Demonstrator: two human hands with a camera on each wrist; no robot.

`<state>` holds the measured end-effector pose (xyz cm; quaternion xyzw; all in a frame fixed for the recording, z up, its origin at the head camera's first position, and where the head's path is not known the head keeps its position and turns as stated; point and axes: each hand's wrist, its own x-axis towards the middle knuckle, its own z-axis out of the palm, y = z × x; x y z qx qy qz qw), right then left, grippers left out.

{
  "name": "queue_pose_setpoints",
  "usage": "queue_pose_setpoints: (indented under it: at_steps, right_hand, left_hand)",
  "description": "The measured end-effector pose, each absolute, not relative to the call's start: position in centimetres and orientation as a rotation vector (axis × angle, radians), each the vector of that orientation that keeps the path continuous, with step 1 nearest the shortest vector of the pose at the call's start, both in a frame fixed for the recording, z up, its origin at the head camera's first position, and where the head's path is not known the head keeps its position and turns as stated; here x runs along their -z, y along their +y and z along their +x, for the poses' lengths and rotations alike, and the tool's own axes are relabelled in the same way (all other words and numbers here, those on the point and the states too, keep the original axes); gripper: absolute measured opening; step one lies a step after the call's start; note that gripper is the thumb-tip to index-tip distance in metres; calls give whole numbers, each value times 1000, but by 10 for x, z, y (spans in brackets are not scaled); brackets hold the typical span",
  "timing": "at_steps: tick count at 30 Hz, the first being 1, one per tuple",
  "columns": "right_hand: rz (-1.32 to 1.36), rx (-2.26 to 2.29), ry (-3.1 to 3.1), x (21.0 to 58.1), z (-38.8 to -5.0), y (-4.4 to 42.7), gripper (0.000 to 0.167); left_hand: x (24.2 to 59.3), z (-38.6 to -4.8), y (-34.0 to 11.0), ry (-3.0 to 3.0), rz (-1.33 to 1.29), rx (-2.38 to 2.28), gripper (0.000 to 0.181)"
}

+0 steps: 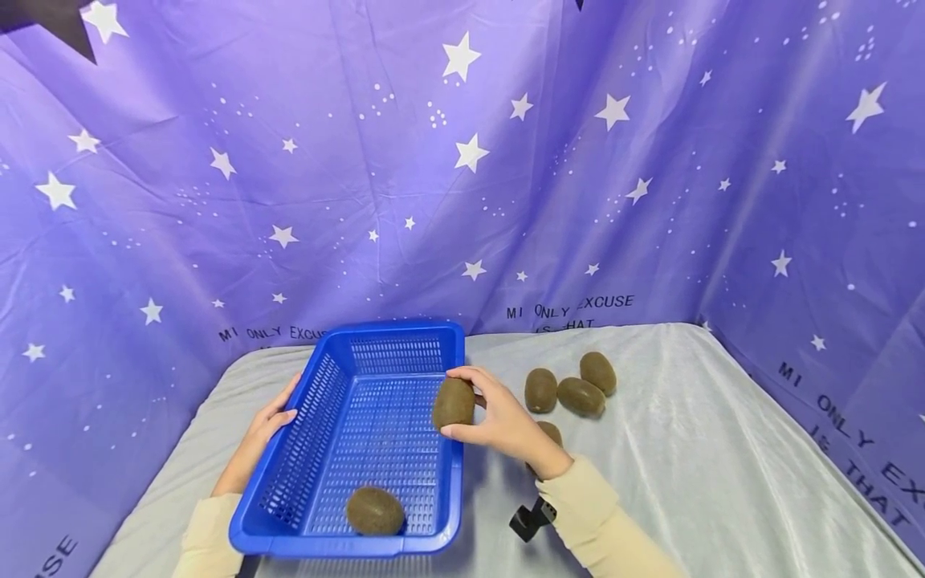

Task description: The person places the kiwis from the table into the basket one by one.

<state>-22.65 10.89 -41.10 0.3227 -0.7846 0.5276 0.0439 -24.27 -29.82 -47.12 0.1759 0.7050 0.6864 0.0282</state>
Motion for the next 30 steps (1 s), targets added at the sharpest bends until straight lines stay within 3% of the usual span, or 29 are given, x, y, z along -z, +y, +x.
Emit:
queue_pose_setpoints:
  at_steps: [22,30]
  right_hand:
    - [1072,-1386,-2543,422,-233,89,69]
    - [1122,-1453,-2489,427,-232,91,63]
  left_hand:
    - [473,-246,-293,2176,556,-2141,59]
    - [473,-244,-298,2155,538,-2129,59]
